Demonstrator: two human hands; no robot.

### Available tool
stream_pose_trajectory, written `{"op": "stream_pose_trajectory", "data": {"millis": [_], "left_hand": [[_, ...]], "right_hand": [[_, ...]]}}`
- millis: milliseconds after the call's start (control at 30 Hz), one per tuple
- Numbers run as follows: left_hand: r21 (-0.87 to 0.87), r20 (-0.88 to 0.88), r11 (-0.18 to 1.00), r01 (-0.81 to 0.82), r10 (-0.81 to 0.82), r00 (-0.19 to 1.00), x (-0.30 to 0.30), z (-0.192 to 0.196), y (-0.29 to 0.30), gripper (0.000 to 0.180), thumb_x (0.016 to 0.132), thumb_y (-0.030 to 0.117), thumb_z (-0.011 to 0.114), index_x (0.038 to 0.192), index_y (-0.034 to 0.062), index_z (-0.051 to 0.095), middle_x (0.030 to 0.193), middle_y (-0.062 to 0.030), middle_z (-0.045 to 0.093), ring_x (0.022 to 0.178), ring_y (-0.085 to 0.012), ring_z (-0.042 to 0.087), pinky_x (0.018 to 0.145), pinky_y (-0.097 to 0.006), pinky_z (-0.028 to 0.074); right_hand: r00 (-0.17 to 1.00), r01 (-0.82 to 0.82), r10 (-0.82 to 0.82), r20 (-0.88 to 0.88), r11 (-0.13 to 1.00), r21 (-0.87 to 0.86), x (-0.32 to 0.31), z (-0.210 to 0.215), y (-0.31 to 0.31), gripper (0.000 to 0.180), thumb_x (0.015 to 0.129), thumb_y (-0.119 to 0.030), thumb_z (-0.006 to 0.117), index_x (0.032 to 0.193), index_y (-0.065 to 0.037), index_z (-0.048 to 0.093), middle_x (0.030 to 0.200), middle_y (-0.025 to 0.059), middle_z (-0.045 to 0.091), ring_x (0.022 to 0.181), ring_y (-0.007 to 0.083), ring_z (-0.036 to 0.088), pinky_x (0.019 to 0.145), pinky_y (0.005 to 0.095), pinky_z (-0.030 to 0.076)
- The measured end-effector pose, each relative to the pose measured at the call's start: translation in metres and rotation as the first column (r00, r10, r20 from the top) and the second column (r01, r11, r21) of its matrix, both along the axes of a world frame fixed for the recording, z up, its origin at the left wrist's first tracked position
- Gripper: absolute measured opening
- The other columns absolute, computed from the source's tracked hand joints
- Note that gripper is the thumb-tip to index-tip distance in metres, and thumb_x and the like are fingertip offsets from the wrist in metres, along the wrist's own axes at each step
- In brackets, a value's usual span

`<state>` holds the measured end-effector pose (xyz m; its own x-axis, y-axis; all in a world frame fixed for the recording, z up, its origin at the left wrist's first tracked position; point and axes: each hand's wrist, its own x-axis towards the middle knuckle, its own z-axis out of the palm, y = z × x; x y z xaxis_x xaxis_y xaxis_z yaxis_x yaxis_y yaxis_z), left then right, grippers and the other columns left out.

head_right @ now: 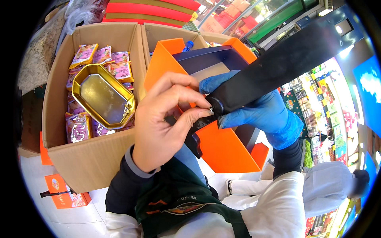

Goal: The person assembles orange and blue cardboard boxes by inserting black fabric handles into slots. They use a knife to cut the handle straps and a screwdriver to tighten screws securing the handles to the box frame.

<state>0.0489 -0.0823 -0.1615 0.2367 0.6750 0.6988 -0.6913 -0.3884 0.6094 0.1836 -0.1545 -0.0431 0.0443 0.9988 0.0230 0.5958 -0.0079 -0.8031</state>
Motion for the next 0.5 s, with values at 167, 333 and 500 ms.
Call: {"op": "stream_pose_trajectory", "data": {"millis": [167, 333, 500], "left_hand": [[0.14, -0.043, 0.942, -0.304, 0.312, 0.949, -0.003, -0.001, -0.011, 0.019, 0.067, -0.011, 0.067, 0.082, -0.0003, 0.063, 0.08, -0.0086, 0.056, 0.066, -0.0139, 0.057, 0.055, -0.022, 0.045], [0.159, 0.018, 0.879, -0.449, 0.452, 0.892, 0.005, -0.009, -0.019, 0.024, 0.067, -0.011, 0.069, 0.087, -0.0017, 0.062, 0.079, -0.0099, 0.058, 0.062, -0.0152, 0.059, 0.052, -0.023, 0.046], [0.114, 0.027, 0.9, -0.421, 0.421, 0.907, 0.007, -0.008, -0.02, 0.025, 0.066, -0.011, 0.069, 0.088, -0.0021, 0.061, 0.079, -0.0103, 0.058, 0.061, -0.0165, 0.059, 0.053, -0.023, 0.046]], "right_hand": [[1.0, -0.018, 0.019, 0.005, 0.999, -0.036, 0.0, 0.007, 0.003, 0.06, 0.044, -0.012, 0.087, 0.098, 0.0, 0.062, 0.099, 0.0121, 0.062, 0.093, 0.0219, 0.058, 0.083, 0.0325, 0.045], [0.999, -0.033, 0.033, 0.0, 0.998, -0.057, 0.004, 0.007, 0.005, 0.058, 0.044, -0.012, 0.087, 0.095, 0.0, 0.063, 0.096, 0.012, 0.062, 0.092, 0.022, 0.058, 0.081, 0.033, 0.045], [0.985, -0.172, 0.172, 0.011, 0.985, -0.035, 0.012, 0.005, 0.007, 0.052, 0.053, 0.001, 0.08, 0.102, 0.0, 0.061, 0.101, 0.0109, 0.063, 0.093, 0.0183, 0.06, 0.083, 0.0312, 0.048]]}}
